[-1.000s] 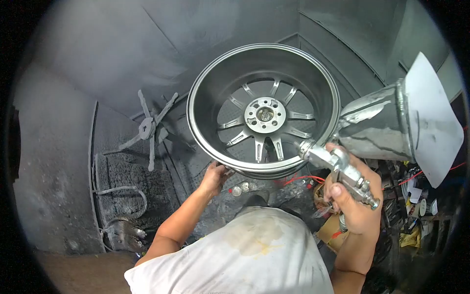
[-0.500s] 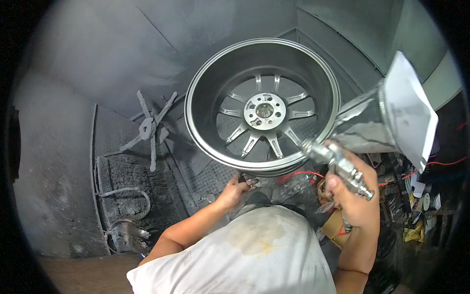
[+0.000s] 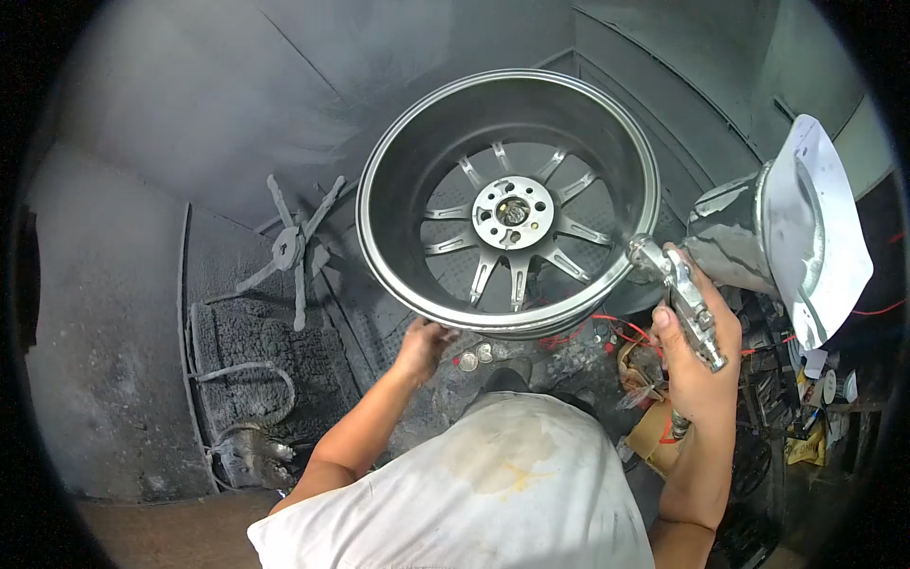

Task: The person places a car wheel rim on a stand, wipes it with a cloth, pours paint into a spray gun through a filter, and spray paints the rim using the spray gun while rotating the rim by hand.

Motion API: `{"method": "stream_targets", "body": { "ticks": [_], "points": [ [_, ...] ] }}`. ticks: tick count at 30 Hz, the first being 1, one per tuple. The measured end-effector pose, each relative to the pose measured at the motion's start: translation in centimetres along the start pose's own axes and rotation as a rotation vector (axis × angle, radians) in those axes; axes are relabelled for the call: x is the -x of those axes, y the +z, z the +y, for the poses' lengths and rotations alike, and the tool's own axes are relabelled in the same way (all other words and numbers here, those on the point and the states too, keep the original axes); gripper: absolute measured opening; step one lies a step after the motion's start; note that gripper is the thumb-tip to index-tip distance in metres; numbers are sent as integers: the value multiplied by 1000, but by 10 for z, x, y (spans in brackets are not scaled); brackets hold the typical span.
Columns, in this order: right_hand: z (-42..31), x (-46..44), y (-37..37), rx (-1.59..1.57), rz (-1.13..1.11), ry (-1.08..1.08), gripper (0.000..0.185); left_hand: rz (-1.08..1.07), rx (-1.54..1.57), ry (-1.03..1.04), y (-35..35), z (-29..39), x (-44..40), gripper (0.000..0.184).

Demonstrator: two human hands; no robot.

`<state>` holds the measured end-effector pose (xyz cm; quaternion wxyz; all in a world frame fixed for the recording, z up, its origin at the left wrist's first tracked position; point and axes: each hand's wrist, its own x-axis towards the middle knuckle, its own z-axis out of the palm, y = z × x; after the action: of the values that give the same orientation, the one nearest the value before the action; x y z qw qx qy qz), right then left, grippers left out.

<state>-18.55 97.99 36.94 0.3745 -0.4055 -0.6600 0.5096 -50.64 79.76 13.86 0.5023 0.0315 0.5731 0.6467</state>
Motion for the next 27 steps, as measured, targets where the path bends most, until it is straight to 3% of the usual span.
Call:
{"method": "stream_targets", "body": {
  "ticks": [1,4,6,8,13,21,27],
  "points": [
    [-8,3,0,-33,-58,43,63,-38,4,26,-5,6,-9,32],
    [-21,14,0,-175,-207,128,74,1,39,35,-4,10,-14,27],
    [-26,18,-1,-231,-307,123,70,37,33,1,0,11,-11,24],
    [-23,20,1,-189,-259,63,67,-37,15,-34,1,6,-9,39],
    [-19,8,3,-78,-39,-76,62,2,-14,-52,11,3,7,29],
    [-33,26,-10,-273,-337,77,69,-55,-36,-88,30,-19,18,42],
    [-24,5,-5,-156,-147,-105,60,-161,-42,-125,50,-40,31,61]
  ]
}}
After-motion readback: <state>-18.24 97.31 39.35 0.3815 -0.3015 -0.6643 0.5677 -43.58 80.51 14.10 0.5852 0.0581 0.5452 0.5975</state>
